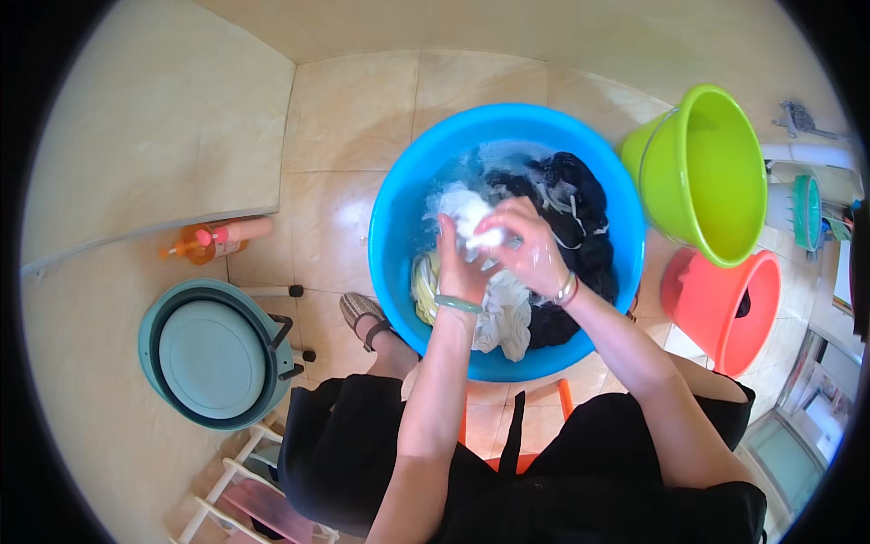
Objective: The person hand-washes clothes in a blue basin filled with soapy water. They scrub and wring out various garments, including white and yellow items, and transfer them into a green bucket. The person continues to wash and wring out more clothes throughout the video.
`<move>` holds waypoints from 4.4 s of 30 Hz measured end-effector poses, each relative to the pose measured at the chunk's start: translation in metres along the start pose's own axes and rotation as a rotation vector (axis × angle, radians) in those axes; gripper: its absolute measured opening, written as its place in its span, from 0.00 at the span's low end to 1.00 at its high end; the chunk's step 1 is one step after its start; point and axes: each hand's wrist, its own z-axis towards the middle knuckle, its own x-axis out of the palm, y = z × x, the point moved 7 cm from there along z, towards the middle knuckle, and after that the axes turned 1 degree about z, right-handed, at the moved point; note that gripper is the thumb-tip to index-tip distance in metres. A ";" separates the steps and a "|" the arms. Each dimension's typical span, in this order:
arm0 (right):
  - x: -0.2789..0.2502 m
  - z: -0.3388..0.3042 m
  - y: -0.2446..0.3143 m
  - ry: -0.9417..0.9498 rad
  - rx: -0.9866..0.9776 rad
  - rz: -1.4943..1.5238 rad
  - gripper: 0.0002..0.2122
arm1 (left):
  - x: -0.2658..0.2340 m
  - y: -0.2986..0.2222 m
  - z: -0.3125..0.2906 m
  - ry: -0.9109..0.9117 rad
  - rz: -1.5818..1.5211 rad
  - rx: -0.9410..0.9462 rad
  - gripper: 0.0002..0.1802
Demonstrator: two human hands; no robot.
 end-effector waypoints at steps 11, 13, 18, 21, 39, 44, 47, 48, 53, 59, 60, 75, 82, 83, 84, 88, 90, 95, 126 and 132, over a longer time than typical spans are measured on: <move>-0.068 -0.044 0.032 -0.173 0.235 0.611 0.19 | 0.020 0.018 -0.038 0.241 -0.064 -0.014 0.22; -0.071 -0.042 -0.007 -0.175 0.366 0.697 0.20 | 0.040 0.022 -0.057 0.330 -0.042 -0.012 0.22; -0.036 -0.068 -0.016 0.000 0.602 1.322 0.29 | 0.063 0.041 -0.082 0.366 0.035 -0.140 0.21; -0.039 -0.065 0.014 0.074 0.553 1.347 0.24 | 0.062 0.030 -0.090 0.243 0.329 0.023 0.30; -0.041 -0.085 0.046 -0.436 0.555 1.558 0.11 | 0.107 -0.013 -0.177 0.035 0.621 1.060 0.14; -0.031 -0.079 0.067 -0.112 0.500 1.753 0.13 | 0.140 -0.017 -0.238 0.216 1.053 1.567 0.13; -0.024 -0.075 0.071 0.082 0.492 1.847 0.15 | 0.149 -0.013 -0.255 0.339 1.222 1.770 0.14; -0.024 -0.076 0.073 0.155 0.462 1.893 0.15 | 0.152 -0.010 -0.259 0.393 1.260 1.799 0.15; -0.026 -0.075 0.098 0.368 0.446 1.888 0.15 | 0.154 -0.001 -0.277 0.638 1.440 1.884 0.19; -0.031 -0.078 0.107 0.175 0.672 1.307 0.11 | 0.146 0.002 -0.304 0.809 1.520 2.011 0.15; -0.023 -0.080 0.110 0.252 0.862 1.474 0.11 | 0.145 0.002 -0.308 0.836 1.556 2.005 0.15; -0.024 -0.083 0.069 0.157 0.853 1.307 0.13 | 0.128 -0.022 -0.265 0.842 1.454 1.699 0.10; -0.080 -0.058 0.056 0.044 0.452 0.169 0.26 | 0.073 -0.034 -0.140 0.279 0.556 -0.078 0.28; -0.090 -0.053 0.055 -0.009 0.328 0.004 0.26 | 0.069 -0.035 -0.138 0.240 0.580 -0.081 0.31; -0.098 -0.049 0.056 -0.063 0.203 -0.162 0.26 | 0.063 -0.033 -0.136 0.202 0.604 -0.084 0.33; -0.120 -0.043 0.081 -0.125 0.414 0.328 0.26 | 0.032 -0.029 -0.102 0.226 0.688 -0.183 0.40; -0.115 -0.049 0.097 0.003 0.620 0.711 0.26 | 0.032 -0.028 -0.093 0.285 0.798 -0.115 0.44; -0.129 -0.056 0.086 -0.017 0.569 1.203 0.21 | 0.086 0.018 -0.105 0.533 0.547 -0.204 0.51; -0.322 -0.070 -0.061 -0.619 0.447 -0.302 0.16 | 0.267 0.015 -0.087 0.847 0.619 0.104 0.34; -0.156 -0.071 -0.001 -0.387 0.278 -0.381 0.08 | 0.097 -0.032 -0.022 0.275 1.036 0.240 0.20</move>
